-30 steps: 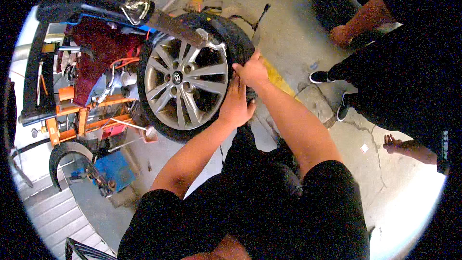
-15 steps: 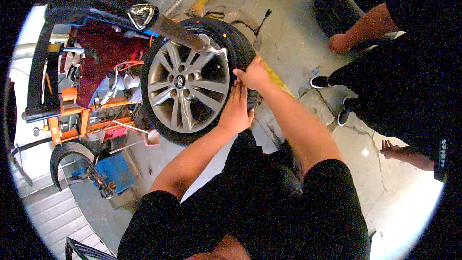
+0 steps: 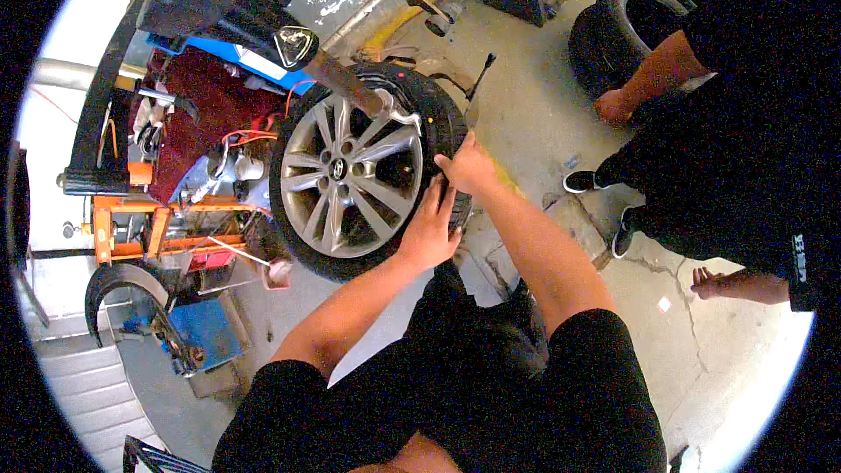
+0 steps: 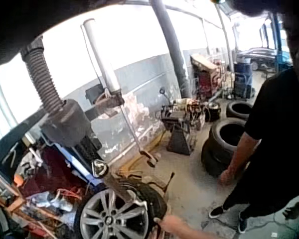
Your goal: The person uses a tire changing machine to mount a tire onto a car wheel rim. They apply lubricant to the tire bead, secure the wheel on the machine, and use the machine's arm and a pry bar to guide the tire onto the rim. The person repeats this process for a second tire.
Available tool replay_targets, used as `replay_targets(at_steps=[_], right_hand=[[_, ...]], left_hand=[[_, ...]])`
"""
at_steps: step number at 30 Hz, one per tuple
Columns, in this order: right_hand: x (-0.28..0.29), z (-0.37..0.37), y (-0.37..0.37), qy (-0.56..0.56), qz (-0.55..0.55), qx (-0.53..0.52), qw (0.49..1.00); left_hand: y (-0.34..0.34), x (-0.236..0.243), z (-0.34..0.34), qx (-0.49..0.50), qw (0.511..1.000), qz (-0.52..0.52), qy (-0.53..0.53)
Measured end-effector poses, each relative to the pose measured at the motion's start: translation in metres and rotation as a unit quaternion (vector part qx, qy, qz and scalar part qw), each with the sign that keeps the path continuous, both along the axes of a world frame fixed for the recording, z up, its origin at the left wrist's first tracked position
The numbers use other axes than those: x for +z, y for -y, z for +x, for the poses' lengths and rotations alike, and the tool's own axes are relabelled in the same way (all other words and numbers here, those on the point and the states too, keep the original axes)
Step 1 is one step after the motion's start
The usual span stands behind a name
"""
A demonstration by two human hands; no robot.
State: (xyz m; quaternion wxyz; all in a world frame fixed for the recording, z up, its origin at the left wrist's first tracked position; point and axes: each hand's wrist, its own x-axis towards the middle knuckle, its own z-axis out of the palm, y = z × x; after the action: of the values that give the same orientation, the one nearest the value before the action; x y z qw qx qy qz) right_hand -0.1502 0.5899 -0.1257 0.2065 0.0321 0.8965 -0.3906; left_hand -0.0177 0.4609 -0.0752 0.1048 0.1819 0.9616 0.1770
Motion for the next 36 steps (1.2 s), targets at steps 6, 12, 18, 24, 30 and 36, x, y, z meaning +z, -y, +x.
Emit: replay_targets(at_steps=[6, 12, 18, 24, 30, 36], right_hand=[[0.002, 0.004, 0.013, -0.004, -0.099, -0.066, 0.993], [-0.009, 0.029, -0.014, 0.005, -0.111, 0.010, 0.994], [0.155, -0.006, 0.001, -0.220, -0.149, -0.021, 0.964], [0.325, -0.096, 0.064, -0.292, -0.288, -0.048, 0.911], [0.339, -0.163, 0.066, -0.436, -0.069, -0.034, 0.897], [0.349, -0.149, 0.024, -0.471, 0.097, -0.021, 0.877]], left_hand=[[0.003, -0.016, 0.000, -0.064, 0.996, -0.053, -0.034], [0.030, 0.011, 0.043, -0.059, 0.995, -0.041, -0.065], [0.057, 0.011, 0.062, -0.078, 0.992, -0.019, -0.095], [0.085, 0.008, 0.072, -0.092, 0.982, 0.104, -0.131], [0.107, 0.002, 0.075, -0.136, 0.964, 0.162, -0.159], [0.113, -0.008, 0.074, -0.150, 0.956, 0.206, -0.147]])
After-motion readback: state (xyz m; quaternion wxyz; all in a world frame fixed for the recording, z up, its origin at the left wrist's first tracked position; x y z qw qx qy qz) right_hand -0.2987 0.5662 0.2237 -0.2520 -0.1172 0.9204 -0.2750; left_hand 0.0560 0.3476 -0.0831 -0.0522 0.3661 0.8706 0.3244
